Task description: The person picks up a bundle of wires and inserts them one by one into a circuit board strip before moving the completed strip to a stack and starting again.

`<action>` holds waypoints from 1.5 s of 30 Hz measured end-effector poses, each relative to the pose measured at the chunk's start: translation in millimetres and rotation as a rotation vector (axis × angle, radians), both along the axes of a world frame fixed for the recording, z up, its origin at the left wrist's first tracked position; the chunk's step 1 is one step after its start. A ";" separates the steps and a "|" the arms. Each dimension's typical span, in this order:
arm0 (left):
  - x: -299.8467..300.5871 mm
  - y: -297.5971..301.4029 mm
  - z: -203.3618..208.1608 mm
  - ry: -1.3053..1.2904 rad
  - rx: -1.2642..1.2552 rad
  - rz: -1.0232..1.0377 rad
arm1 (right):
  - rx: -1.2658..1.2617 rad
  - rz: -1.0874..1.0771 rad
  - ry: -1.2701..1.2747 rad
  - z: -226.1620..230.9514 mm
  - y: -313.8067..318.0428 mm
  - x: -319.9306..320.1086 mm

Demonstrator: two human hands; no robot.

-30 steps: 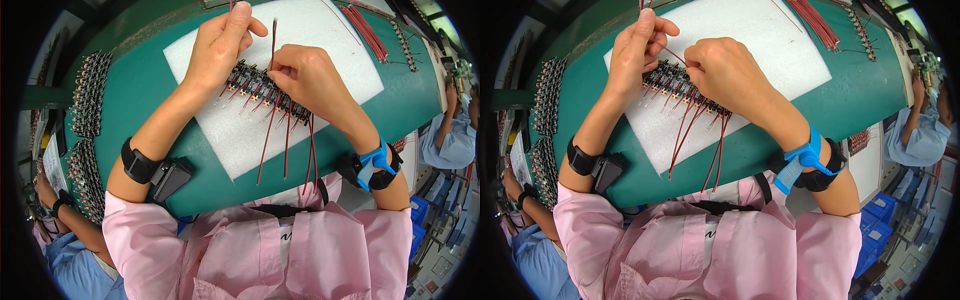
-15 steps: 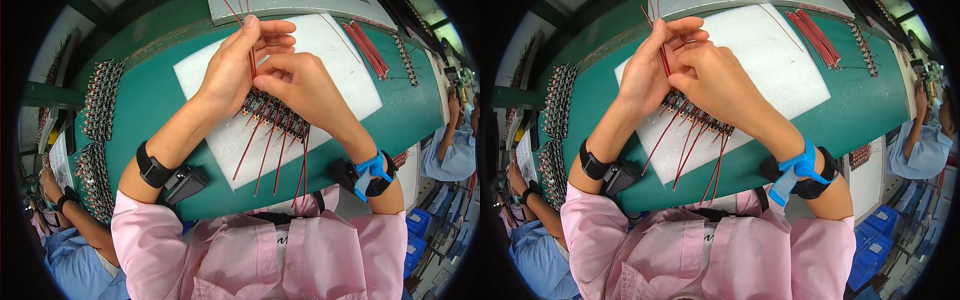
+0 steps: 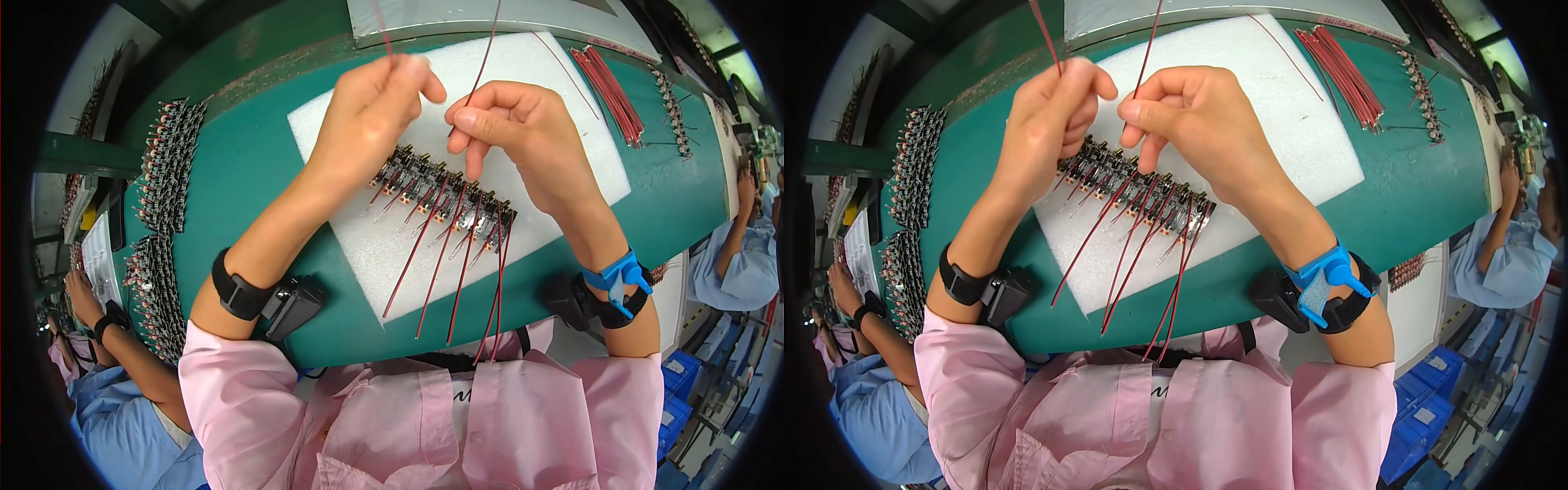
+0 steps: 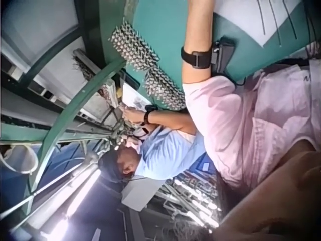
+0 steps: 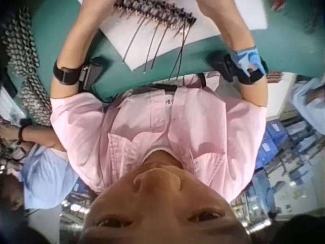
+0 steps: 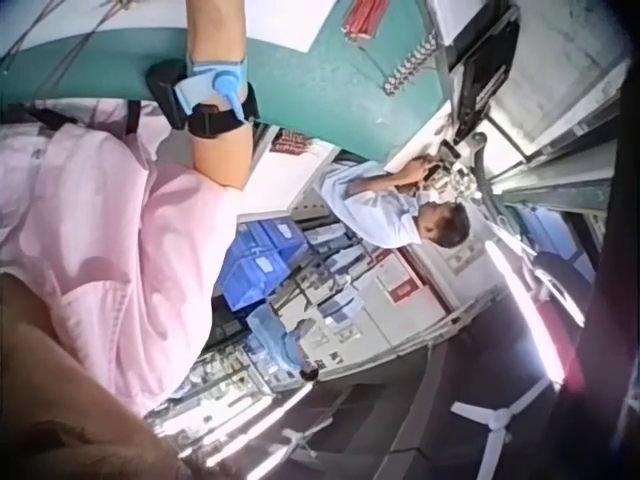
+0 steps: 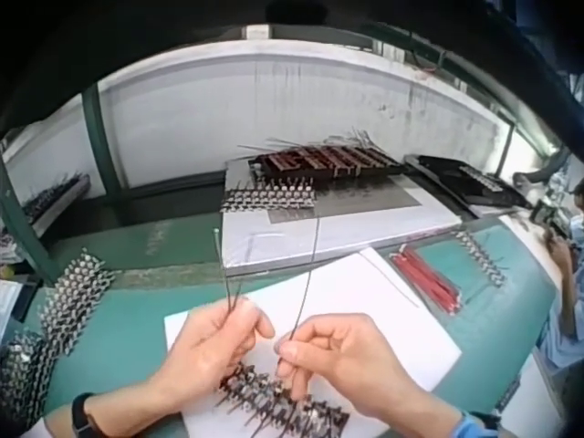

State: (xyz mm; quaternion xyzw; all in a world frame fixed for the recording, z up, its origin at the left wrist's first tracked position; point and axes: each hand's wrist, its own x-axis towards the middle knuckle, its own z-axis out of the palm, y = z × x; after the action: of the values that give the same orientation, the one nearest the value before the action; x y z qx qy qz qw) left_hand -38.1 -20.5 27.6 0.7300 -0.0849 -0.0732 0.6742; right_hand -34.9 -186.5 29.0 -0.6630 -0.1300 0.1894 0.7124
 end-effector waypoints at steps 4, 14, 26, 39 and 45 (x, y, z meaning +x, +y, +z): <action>-5.4 -4.5 -0.9 -0.017 0.143 -0.071 | 0.008 -0.081 -0.041 -3.5 -1.2 2.2; -7.1 -1.0 -7.6 -0.094 0.215 -0.096 | -0.119 -0.124 -0.108 -8.3 1.4 -2.6; -11.2 0.5 -5.6 -0.324 0.466 -0.092 | -0.407 -0.132 -0.412 -12.7 4.4 -11.1; 7.1 14.3 -23.1 -0.181 0.238 -0.001 | -0.567 -0.086 -0.494 -32.1 14.3 -8.6; 8.8 12.1 -26.6 -0.214 0.231 0.023 | -0.565 -0.106 -0.454 -30.3 15.6 -9.4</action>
State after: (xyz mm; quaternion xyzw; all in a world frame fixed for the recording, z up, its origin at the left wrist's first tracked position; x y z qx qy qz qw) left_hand -29.3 -8.3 1.0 0.8073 -0.1388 0.0034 0.5736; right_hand -44.4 -170.8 -1.3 -0.8647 -0.1927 0.0286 0.4629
